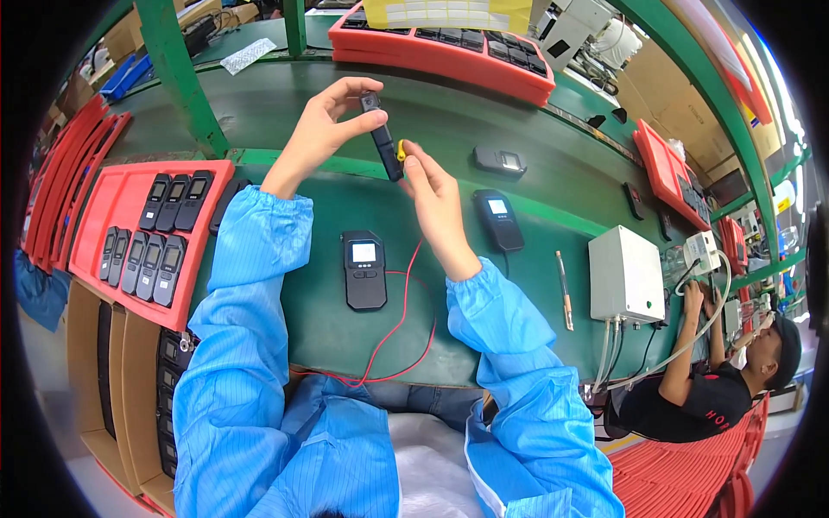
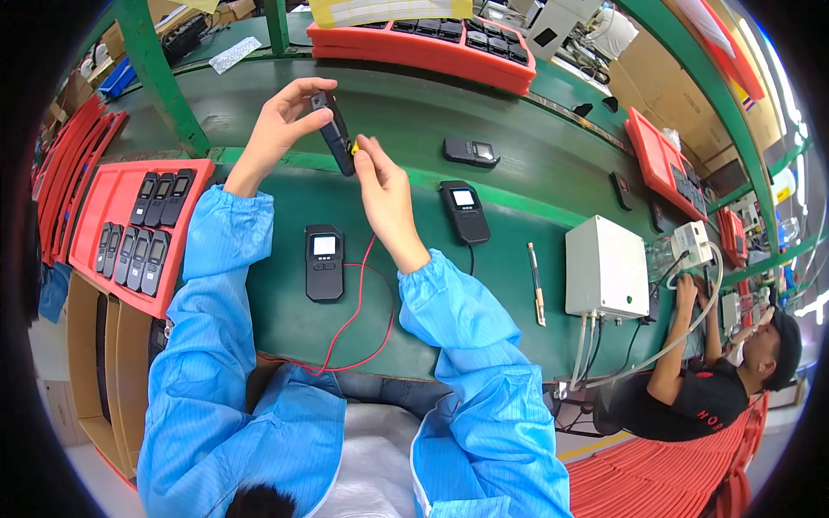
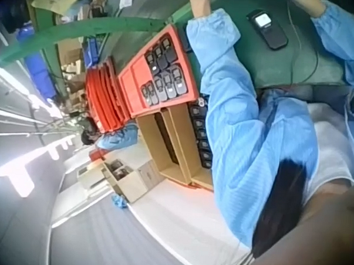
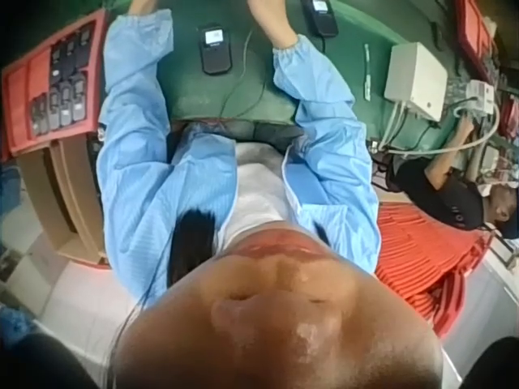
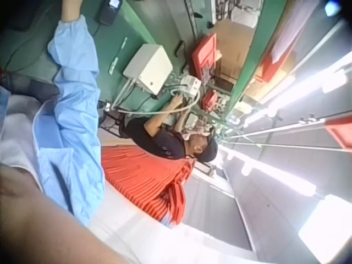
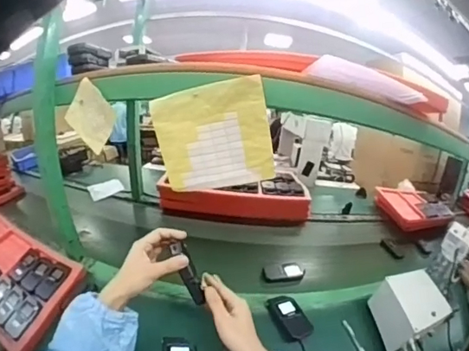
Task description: Assemble and test handheld electronic meters at a factory workstation.
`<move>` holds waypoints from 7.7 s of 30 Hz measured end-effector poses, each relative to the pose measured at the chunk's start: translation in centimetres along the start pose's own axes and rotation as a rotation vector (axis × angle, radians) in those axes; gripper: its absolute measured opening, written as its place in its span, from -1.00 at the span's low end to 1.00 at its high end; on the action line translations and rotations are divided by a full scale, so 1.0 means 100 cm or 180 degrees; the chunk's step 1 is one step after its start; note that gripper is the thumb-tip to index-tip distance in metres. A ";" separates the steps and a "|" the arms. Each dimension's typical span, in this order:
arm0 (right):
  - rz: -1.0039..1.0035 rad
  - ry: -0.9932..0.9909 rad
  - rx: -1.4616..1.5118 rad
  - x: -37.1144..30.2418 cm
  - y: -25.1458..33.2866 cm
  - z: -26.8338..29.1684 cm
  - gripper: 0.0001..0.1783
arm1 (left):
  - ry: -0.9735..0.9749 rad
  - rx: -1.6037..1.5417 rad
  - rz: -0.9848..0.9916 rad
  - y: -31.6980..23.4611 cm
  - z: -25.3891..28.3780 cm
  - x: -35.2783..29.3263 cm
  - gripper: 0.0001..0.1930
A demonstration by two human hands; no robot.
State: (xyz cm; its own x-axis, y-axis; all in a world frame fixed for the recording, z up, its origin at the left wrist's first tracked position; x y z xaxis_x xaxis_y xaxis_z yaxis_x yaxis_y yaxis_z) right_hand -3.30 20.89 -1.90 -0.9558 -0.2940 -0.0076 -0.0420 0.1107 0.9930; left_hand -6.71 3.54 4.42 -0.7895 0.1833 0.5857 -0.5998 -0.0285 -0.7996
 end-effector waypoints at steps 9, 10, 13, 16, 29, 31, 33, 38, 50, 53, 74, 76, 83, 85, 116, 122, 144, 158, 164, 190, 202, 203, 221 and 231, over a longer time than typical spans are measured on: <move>0.1406 -0.0531 -0.1972 -0.012 0.007 -0.013 -0.32 | -0.0080 0.0065 -0.0158 0.001 -0.004 0.000 -0.53; 0.1403 -0.0415 -0.1716 -0.011 0.014 -0.010 -0.31 | -0.0127 -0.0012 -0.0225 0.001 -0.003 0.000 -0.53; 0.1320 -0.0394 -0.1519 -0.014 0.032 -0.005 -0.29 | -0.0004 -0.0255 -0.0308 -0.004 -0.007 0.000 -0.53; 0.1138 -0.0640 -0.1670 -0.018 0.038 0.000 -0.27 | 0.0155 -0.0342 -0.0349 -0.004 -0.012 0.000 -0.54; 0.0929 -0.1096 -0.1667 -0.021 0.038 0.004 -0.53 | -0.0110 0.0018 -0.0323 -0.019 -0.051 -0.007 -0.57; 0.0908 -0.1137 -0.1572 -0.021 0.037 0.005 -0.53 | -0.0186 0.0153 -0.0383 -0.020 -0.054 -0.008 -0.57; 0.0907 -0.1134 -0.1574 -0.020 0.034 0.006 -0.53 | -0.0322 0.0156 -0.0302 -0.017 -0.054 -0.010 -0.59; 0.0760 -0.1155 -0.1625 -0.015 0.022 0.010 -0.56 | -0.0288 0.0448 0.0048 -0.007 -0.055 -0.010 -0.59; 0.1116 -0.1476 -0.2805 -0.005 -0.013 0.025 -0.59 | -0.0495 0.0434 0.0048 0.043 -0.068 -0.029 -0.59; 0.1149 -0.1562 -0.2847 -0.004 -0.017 0.027 -0.60 | -0.0542 0.0193 -0.0046 0.055 -0.072 -0.036 -0.58; 0.1168 -0.1088 -0.2694 0.002 -0.025 0.041 -0.54 | -0.0507 0.0493 -0.0458 0.038 -0.079 -0.040 -0.52; 0.0967 -0.0971 -0.2580 0.001 -0.026 0.044 -0.55 | -0.0588 0.0448 -0.0466 0.044 -0.075 -0.040 -0.51; 0.0935 -0.0981 -0.2835 -0.004 -0.027 0.051 -0.54 | -0.0690 0.0404 -0.0637 0.044 -0.075 -0.041 -0.50; 0.1030 -0.1030 -0.2870 -0.003 -0.025 0.055 -0.55 | -0.0385 0.0344 -0.0288 0.047 -0.079 -0.041 -0.51; 0.1321 -0.1111 -0.3554 -0.010 -0.013 0.036 -0.68 | -0.0656 0.0387 -0.0253 0.057 -0.071 -0.040 -0.69; 0.1014 -0.1075 -0.2729 -0.006 -0.022 0.043 -0.58 | -0.0901 -0.0630 0.0519 0.083 -0.067 -0.042 -0.68; 0.0755 -0.0812 -0.2112 0.000 -0.032 0.049 -0.55 | -0.0447 -0.0574 0.0824 0.097 -0.064 -0.042 -0.68; 0.0590 -0.0811 -0.1983 -0.001 -0.032 0.051 -0.56 | -0.0484 -0.0701 0.0872 0.102 -0.066 -0.041 -0.68; 0.1000 -0.1518 -0.2613 -0.010 -0.004 0.068 -0.59 | -0.0193 -0.0601 0.0916 0.102 -0.062 -0.043 -0.66; -0.0014 -0.0682 -0.0151 -0.027 -0.006 0.084 -0.56 | 0.1263 0.0455 0.0511 0.039 -0.103 -0.030 -0.56; 0.1415 -0.1563 -0.1775 -0.045 0.018 0.067 -0.58 | 0.0778 -0.0593 0.0980 0.053 -0.118 -0.042 -0.61; 0.1252 -0.1689 -0.1920 -0.046 0.017 0.068 -0.58 | 0.0784 -0.0591 0.0985 0.053 -0.121 -0.043 -0.61; 0.0515 -0.2160 -0.3591 -0.033 -0.011 0.109 -0.66 | 0.0016 0.0472 0.1540 0.108 -0.038 -0.036 -0.52; 0.0766 -0.1357 -0.3748 -0.032 -0.018 0.095 -0.52 | 0.0886 0.2639 0.0545 0.073 -0.030 -0.032 -0.52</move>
State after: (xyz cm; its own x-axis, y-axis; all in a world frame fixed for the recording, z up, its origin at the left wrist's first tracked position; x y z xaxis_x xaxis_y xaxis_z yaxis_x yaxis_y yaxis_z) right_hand -2.94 30.69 -4.81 -0.9298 -0.0328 0.3665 0.2182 -0.8512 0.4773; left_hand -8.20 5.66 -3.71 -0.8815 0.3404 0.3272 -0.4629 -0.7595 -0.4570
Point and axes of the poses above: each hand's wrist, its own x-axis towards the middle knuckle, its own z-axis out of the back of the hand, y = z × x, the point moved 5 cm from there along x, towards the middle knuckle, and after that the axes turned 9 degrees about -z, right-handed, at the moved point
